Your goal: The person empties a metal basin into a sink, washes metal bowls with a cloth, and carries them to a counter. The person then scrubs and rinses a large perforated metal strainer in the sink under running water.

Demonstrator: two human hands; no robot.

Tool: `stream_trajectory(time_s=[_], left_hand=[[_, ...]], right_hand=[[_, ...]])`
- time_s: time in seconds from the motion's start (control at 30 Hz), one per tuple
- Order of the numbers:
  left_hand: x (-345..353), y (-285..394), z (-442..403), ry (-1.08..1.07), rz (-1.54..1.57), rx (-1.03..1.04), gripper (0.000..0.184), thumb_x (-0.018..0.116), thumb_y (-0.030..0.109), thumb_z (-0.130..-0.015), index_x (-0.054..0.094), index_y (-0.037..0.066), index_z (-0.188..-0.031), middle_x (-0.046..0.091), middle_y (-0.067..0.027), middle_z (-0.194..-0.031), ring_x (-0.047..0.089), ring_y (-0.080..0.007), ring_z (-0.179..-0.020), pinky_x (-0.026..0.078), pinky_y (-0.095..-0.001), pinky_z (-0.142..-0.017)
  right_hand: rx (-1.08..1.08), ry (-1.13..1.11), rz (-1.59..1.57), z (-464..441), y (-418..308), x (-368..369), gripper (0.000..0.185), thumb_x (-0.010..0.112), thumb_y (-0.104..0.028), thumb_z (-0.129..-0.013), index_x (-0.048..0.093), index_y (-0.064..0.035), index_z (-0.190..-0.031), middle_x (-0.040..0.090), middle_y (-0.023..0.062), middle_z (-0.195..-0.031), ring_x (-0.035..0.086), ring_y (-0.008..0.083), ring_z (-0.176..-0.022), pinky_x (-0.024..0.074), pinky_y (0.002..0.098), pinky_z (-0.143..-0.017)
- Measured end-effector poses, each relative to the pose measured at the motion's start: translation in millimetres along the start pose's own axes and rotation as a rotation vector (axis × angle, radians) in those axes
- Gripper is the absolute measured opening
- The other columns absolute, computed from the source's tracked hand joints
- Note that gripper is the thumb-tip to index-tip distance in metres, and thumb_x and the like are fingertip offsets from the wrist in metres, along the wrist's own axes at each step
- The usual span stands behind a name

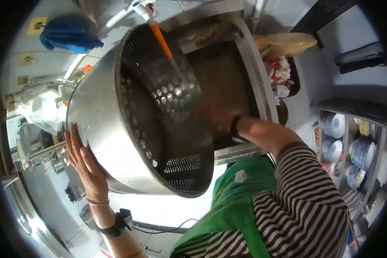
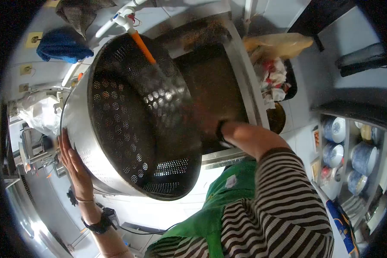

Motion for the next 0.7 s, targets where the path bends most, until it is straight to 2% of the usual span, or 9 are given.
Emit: stream_trajectory(time_s=[0.03,0.07,0.13,0.23,0.33,0.43,0.53,0.63,0.7], left_hand=[[2,-3,-3,-0.003,-0.025,0.008,0.057,0.017,0.044,-0.104,0.036,0.013,-0.148,0.036,-0.0056,-0.152,0.018,-0.0263,-0.146,0.014,-0.0433,-0.118],[2,-5,-7,-0.001,-0.018,0.005,0.057,0.017,0.044,-0.104,0.036,0.013,-0.148,0.036,-0.0056,-0.152,0.018,-0.0263,-0.146,0.014,-0.0433,-0.118],[2,-5,-14,-0.018,0.0,0.017,0.056,0.017,0.043,-0.104,0.037,0.014,-0.147,0.037,-0.0059,-0.151,0.019,-0.0263,-0.146,0.015,-0.043,-0.118],[3,-6,-15,-0.01,0.01,0.015,0.053,0.02,0.041,-0.105,0.038,0.014,-0.147,0.037,-0.0063,-0.151,0.021,-0.027,-0.145,0.015,-0.0419,-0.118],[5,-17,-16,-0.01,0.019,0.03,0.054,0.021,0.041,-0.105,0.036,0.012,-0.148,0.036,-0.0076,-0.152,0.021,-0.0269,-0.145,0.015,-0.0415,-0.118],[7,-36,-25,0.056,0.144,0.075,0.055,0.023,0.041,-0.105,0.031,0.01,-0.149,0.033,-0.01,-0.153,0.02,-0.0271,-0.146,0.015,-0.0422,-0.118],[-7,-15,-2,0.123,0.469,-0.042,0.06,0.028,0.044,-0.103,0.024,0.01,-0.152,0.028,-0.0124,-0.155,0.017,-0.0308,-0.146,0.015,-0.0477,-0.118],[-18,19,66,0.25,-0.041,0.119,0.065,0.029,0.053,-0.101,0.022,0.013,-0.152,0.023,-0.0132,-0.157,0.014,-0.0342,-0.147,0.013,-0.053,-0.117],[10,33,107,0.2,-0.048,0.075,0.068,0.026,0.056,-0.099,0.02,0.015,-0.153,0.017,-0.0154,-0.158,0.011,-0.0372,-0.146,0.012,-0.0558,-0.117]], right_hand=[[0.222,0.037,-0.466,19,14,12,0.036,0.061,-0.018,-0.089,0.058,-0.0111,-0.125,0.052,0.005,-0.137,0.043,0.0323,-0.131,0.0366,0.0461,-0.107],[-0.189,-0.068,0.356,44,5,21,0.033,0.059,-0.018,-0.091,0.059,-0.0121,-0.124,0.052,0.0052,-0.137,0.045,0.0315,-0.128,0.0384,0.0444,-0.105],[-0.599,-0.185,1.17,59,1,32,0.03,0.057,-0.017,-0.093,0.059,-0.0131,-0.122,0.051,0.0055,-0.138,0.047,0.0307,-0.126,0.0402,0.0426,-0.104],[0.12,-0.308,-0.127,3,8,-9,0.029,0.056,-0.02,-0.094,0.06,-0.0145,-0.122,0.054,0.0048,-0.135,0.052,0.0281,-0.122,0.0429,0.042,-0.101],[-0.748,0.066,1.186,-19,-35,-26,0.028,0.056,-0.027,-0.094,0.062,-0.0144,-0.118,0.059,0.0051,-0.127,0.057,0.0228,-0.113,0.0458,0.0393,-0.097],[0.268,-0.339,-0.089,3,-3,-17,0.037,0.044,-0.027,-0.102,0.051,-0.0098,-0.135,0.05,0.0092,-0.138,0.049,0.0238,-0.125,0.0426,0.0426,-0.102],[-0.006,-0.385,0.826,54,22,46,0.037,0.044,-0.025,-0.101,0.056,-0.0042,-0.13,0.054,0.0141,-0.135,0.052,0.0242,-0.121,0.0418,0.0381,-0.101],[-0.349,-0.684,0.509,69,18,50,0.037,0.048,-0.023,-0.1,0.055,-0.0052,-0.131,0.055,0.017,-0.133,0.053,0.0256,-0.119,0.0437,0.0399,-0.099],[-0.113,-0.581,0.263,22,104,9,0.034,0.046,-0.02,-0.1,0.056,-0.006,-0.129,0.056,0.0147,-0.132,0.053,0.0223,-0.12,0.0442,0.0367,-0.099]])
Point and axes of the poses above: each hand's wrist, its own z-axis away from the middle knuckle, its own x-axis out of the palm, y = z × x, the point moved 4 cm from there along -z, towards the middle knuckle
